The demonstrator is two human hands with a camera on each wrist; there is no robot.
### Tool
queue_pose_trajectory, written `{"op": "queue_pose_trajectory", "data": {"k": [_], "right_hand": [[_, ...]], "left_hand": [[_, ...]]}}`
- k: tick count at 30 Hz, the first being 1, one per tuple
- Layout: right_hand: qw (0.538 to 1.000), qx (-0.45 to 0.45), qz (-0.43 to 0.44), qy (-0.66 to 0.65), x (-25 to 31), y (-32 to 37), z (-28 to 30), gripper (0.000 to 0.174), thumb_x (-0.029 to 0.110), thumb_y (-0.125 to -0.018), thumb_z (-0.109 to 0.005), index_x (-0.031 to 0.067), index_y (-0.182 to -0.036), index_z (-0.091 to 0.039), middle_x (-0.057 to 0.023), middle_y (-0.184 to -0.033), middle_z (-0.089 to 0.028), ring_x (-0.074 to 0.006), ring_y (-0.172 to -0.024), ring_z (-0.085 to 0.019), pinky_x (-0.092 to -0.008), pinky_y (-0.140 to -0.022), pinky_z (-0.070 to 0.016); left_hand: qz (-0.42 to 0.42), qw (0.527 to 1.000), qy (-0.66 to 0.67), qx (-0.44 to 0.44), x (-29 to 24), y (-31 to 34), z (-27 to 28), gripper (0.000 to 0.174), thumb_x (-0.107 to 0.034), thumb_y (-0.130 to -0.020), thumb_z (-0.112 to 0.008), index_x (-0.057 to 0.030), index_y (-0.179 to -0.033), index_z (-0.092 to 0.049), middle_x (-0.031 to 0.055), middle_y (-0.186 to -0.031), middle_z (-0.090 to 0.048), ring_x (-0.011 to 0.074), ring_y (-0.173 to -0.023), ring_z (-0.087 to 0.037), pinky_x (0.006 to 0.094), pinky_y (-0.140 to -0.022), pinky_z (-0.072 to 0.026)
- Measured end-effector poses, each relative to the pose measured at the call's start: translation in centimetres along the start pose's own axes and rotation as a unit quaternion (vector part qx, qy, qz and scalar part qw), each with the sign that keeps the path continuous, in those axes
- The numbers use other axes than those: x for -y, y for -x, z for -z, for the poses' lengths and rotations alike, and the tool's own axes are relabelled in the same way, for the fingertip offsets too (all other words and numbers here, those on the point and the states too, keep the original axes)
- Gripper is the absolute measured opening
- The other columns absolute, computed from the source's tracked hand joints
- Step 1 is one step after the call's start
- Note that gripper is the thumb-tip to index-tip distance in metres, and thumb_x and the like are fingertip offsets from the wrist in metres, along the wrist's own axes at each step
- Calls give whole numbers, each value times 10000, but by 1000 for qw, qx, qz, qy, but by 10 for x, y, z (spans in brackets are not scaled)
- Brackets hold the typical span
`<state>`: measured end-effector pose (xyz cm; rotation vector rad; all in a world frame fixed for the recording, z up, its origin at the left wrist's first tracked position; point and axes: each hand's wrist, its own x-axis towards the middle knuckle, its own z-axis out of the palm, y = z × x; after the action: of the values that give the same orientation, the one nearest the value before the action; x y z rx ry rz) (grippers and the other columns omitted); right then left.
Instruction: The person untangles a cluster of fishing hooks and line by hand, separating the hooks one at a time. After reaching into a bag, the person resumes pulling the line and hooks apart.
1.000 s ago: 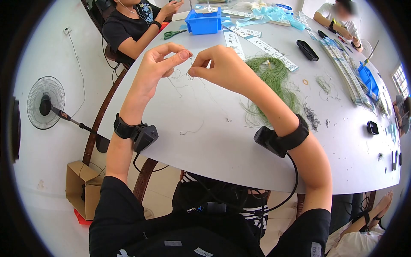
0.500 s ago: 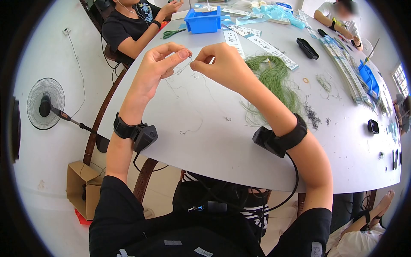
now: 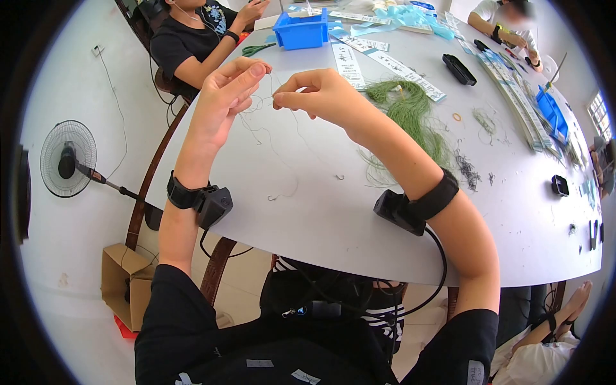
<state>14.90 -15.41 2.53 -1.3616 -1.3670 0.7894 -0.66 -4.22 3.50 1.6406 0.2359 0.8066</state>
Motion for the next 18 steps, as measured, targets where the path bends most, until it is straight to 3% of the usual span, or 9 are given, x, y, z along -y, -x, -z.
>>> {"op": "queue_pose_trajectory", "data": {"k": [5, 8, 9, 12, 14, 16, 18], "right_hand": [[993, 10, 21, 112, 3, 1, 2, 242, 295, -732, -681, 66, -809, -700, -25, -761, -645, -108, -688, -525, -269, -599, -423], [942, 131, 70, 300, 6, 2, 16, 195, 302, -780, -649, 121, -836, -697, -25, -927, -633, -114, -801, -545, -277, -697, -436], [931, 172, 36, 320, 11, 6, 20, 189, 297, -789, -643, 149, -884, -713, -53, -1026, -618, -141, -805, -568, -290, -712, -450], [931, 182, 2, 316, 26, 11, 31, 204, 282, -801, -633, 150, -936, -712, -77, -1102, -595, -147, -811, -578, -293, -729, -458], [955, 108, 47, 272, 20, 3, 40, 227, 285, -808, -630, 117, -941, -707, -61, -1003, -643, -145, -788, -594, -290, -726, -476], [970, 0, 70, 235, 21, 1, 41, 263, 312, -788, -649, 99, -931, -710, -40, -891, -682, -146, -740, -594, -286, -714, -486], [966, -23, 141, 213, 13, -4, 36, 261, 303, -792, -658, 71, -902, -706, -38, -852, -678, -143, -705, -591, -275, -640, -477]], "left_hand": [[0, 1000, -14, -3, 1, -1, 2, 198, -273, -798, -709, -77, -824, -697, -18, -830, -663, -20, -488, -317, 157, -446, -208], [-12, 999, -41, -11, 2, -1, 0, 223, -255, -832, -675, -39, -885, -661, -101, -576, -424, -17, -461, -216, 176, -429, -158], [-19, 998, -53, -13, 2, 0, -2, 214, -255, -830, -679, -47, -875, -662, -86, -622, -476, -17, -464, -222, 174, -432, -161], [-29, 997, -76, -11, 4, 1, -2, 194, -260, -814, -696, -71, -853, -678, -53, -714, -600, -21, -475, -263, 166, -435, -177], [-19, 997, -72, -1, 5, 0, -1, 189, -270, -793, -716, -89, -848, -705, -42, -711, -642, -28, -486, -324, 159, -430, -202], [-7, 997, -76, 1, 5, 1, -3, 176, -254, -803, -707, -85, -841, -679, -41, -783, -632, -23, -485, -288, 164, -443, -186], [-9, 997, -81, 5, 5, 0, -4, 169, -245, -807, -703, -83, -838, -666, -44, -810, -622, -20, -483, -270, 167, -449, -179]]}}
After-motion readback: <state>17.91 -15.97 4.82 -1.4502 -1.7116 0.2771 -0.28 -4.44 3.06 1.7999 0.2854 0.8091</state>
